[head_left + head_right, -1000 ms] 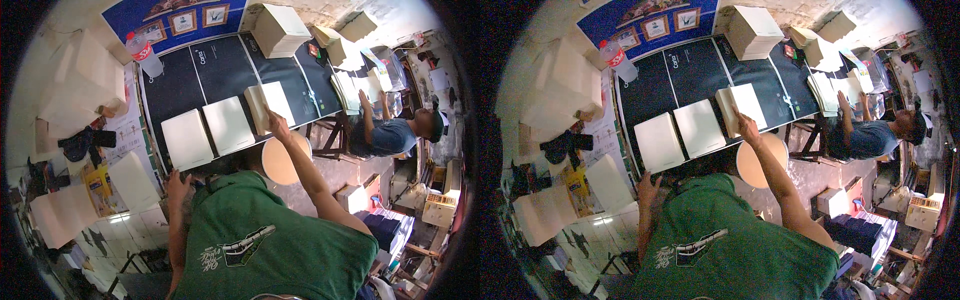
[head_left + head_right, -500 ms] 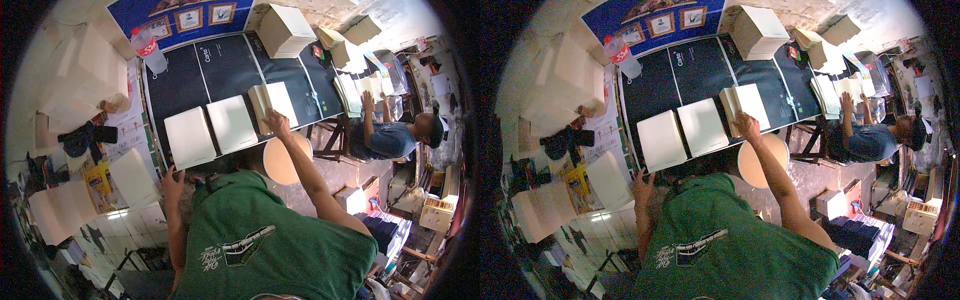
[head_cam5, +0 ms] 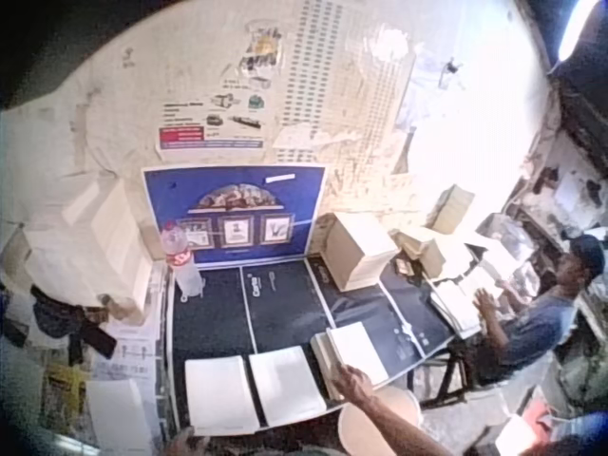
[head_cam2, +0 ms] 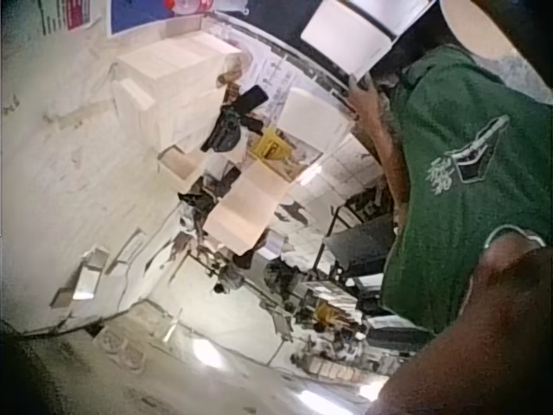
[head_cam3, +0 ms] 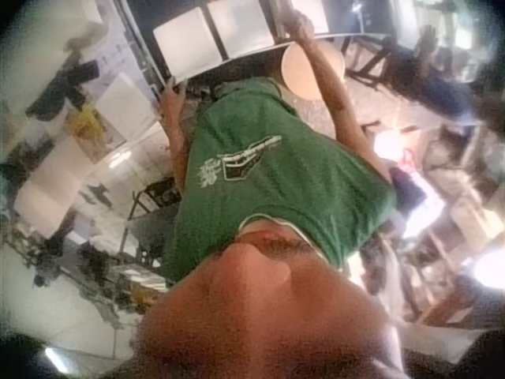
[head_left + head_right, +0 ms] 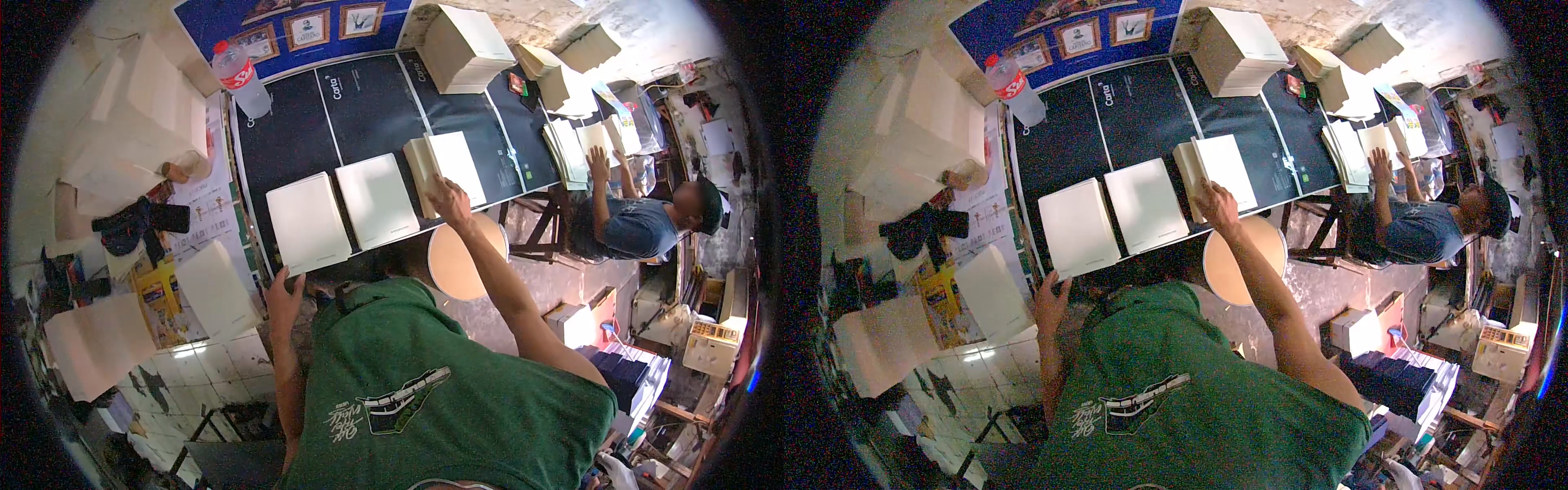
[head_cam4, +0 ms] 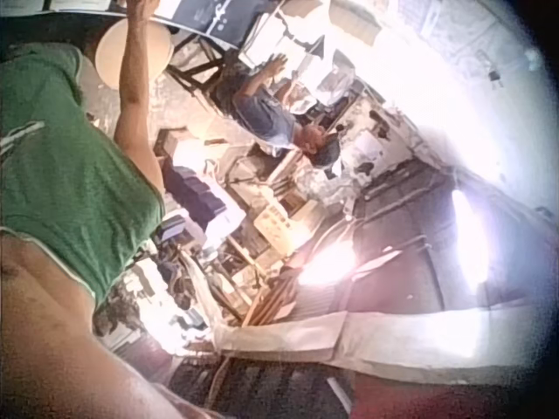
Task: The person flips through sheets in paper stacks on a desk by hand, aligns them, and moves the completed stacks to other parts of the workspace.
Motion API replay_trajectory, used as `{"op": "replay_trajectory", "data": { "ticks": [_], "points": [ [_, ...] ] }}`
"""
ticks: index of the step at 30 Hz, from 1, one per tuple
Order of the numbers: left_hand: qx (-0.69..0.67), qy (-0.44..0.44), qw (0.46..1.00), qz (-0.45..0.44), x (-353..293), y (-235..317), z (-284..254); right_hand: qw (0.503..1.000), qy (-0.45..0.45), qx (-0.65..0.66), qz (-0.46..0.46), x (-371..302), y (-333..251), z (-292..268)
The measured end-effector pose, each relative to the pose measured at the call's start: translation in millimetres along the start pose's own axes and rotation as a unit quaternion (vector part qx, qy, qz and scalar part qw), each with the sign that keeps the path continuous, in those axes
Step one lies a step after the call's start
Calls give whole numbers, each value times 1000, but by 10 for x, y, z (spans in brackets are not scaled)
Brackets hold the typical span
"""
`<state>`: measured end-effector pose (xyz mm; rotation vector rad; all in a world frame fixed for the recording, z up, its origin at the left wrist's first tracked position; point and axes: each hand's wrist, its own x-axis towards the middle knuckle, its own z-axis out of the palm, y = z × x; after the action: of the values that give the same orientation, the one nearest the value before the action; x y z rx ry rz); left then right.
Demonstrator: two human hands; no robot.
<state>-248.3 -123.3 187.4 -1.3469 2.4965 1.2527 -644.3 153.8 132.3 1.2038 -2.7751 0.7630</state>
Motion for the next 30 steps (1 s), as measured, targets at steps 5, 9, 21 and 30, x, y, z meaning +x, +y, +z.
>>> {"op": "replay_trajectory", "data": {
  "ticks": [5, 9, 21, 30],
  "points": [
    [1, 21, 1000, 13, -23, -26, -11, 999, 34, -39, -10, -9, -85, 17],
    [-12, 29, 998, 47, -5, -21, 14, 1000, 29, -12, -3, -15, -61, 0],
    [151, -10, 919, 364, 761, 904, 1115, 999, -31, 12, 23, 56, -80, -130],
    [291, -48, 848, 441, 792, 642, 1339, 997, 8, -19, 79, -31, -302, -53]
  ]
}}
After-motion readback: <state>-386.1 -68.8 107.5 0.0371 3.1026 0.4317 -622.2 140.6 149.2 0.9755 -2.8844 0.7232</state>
